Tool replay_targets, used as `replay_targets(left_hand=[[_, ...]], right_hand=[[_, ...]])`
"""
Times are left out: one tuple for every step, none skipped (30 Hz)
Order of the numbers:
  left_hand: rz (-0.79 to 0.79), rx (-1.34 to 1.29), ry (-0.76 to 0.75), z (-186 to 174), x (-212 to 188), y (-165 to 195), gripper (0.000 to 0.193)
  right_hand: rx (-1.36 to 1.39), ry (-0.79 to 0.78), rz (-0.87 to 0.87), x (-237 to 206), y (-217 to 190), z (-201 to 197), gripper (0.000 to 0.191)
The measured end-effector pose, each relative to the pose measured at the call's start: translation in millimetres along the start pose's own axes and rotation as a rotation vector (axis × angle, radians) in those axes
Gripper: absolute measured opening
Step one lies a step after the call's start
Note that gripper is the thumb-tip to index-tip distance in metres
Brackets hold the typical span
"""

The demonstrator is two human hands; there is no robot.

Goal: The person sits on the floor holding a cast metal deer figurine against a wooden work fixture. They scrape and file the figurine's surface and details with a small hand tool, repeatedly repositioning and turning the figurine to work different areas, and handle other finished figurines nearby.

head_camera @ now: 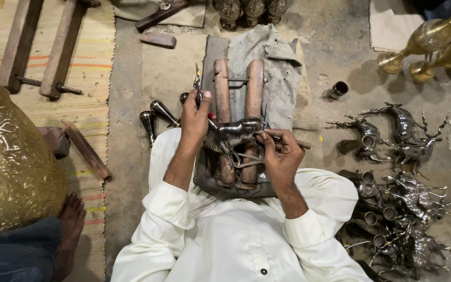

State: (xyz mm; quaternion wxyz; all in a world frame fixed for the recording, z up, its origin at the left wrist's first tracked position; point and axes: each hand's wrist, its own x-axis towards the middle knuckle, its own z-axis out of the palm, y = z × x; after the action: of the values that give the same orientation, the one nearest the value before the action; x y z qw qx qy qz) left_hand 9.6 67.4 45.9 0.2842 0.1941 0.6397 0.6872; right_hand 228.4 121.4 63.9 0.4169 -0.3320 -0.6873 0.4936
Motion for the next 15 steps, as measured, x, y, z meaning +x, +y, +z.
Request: replay_targets(left_hand=[[-0.005,0.009,0.002,0,0,1,0.037],[-0.009,0.018,0.003,0,0,2,0.037],[-0.013,0.026,0.004,0,-1,3,0.037],[-0.036,0.034,0.007,-1,-1,4,0.037],[-0.059,0.042,0.009,-1,-2,5,0.038],[-0.083,0.049,0.012,-1,-2,5,0.038],[-0.081,0.041,0.010,-1,-2,6,0.039],[-0.078,0.032,0.008,-1,-2,6,0.039],[-0.075,0.023,0.005,0,-2,6,0.040],[-0.065,0.019,0.004,1,-2,5,0.040],[-0.055,0.015,0.003,0,-1,5,0.040],[-0.045,0.012,0.003,0,-1,4,0.041],[-0.033,-0.001,0.001,0,-1,3,0.041],[-0.020,-0.015,-0.001,1,0,3,0.040],[-0.008,-0.029,-0.001,1,0,2,0.040]], right_hand=[[0.001,-0.007,0.001,-1,1,-1,0.009],[0.003,-0.013,0.001,-1,2,-1,0.009],[0.004,-0.019,0.001,-1,3,-2,0.009],[-0.002,-0.033,-0.018,0,4,-3,0.009],[-0.008,-0.046,-0.037,1,5,-4,0.009],[-0.013,-0.060,-0.056,2,6,-6,0.009],[-0.025,-0.074,-0.070,3,6,-8,0.009],[-0.038,-0.088,-0.084,3,6,-9,0.010],[-0.051,-0.102,-0.099,4,6,-11,0.010],[-0.093,-0.123,-0.092,6,5,-14,0.010],[-0.135,-0.144,-0.085,8,4,-16,0.010],[-0.177,-0.165,-0.078,11,2,-19,0.011],[-0.224,-0.203,-0.082,14,1,-22,0.012],[-0.270,-0.242,-0.086,18,-2,-26,0.014],[-0.316,-0.281,-0.091,22,-4,-29,0.016]])
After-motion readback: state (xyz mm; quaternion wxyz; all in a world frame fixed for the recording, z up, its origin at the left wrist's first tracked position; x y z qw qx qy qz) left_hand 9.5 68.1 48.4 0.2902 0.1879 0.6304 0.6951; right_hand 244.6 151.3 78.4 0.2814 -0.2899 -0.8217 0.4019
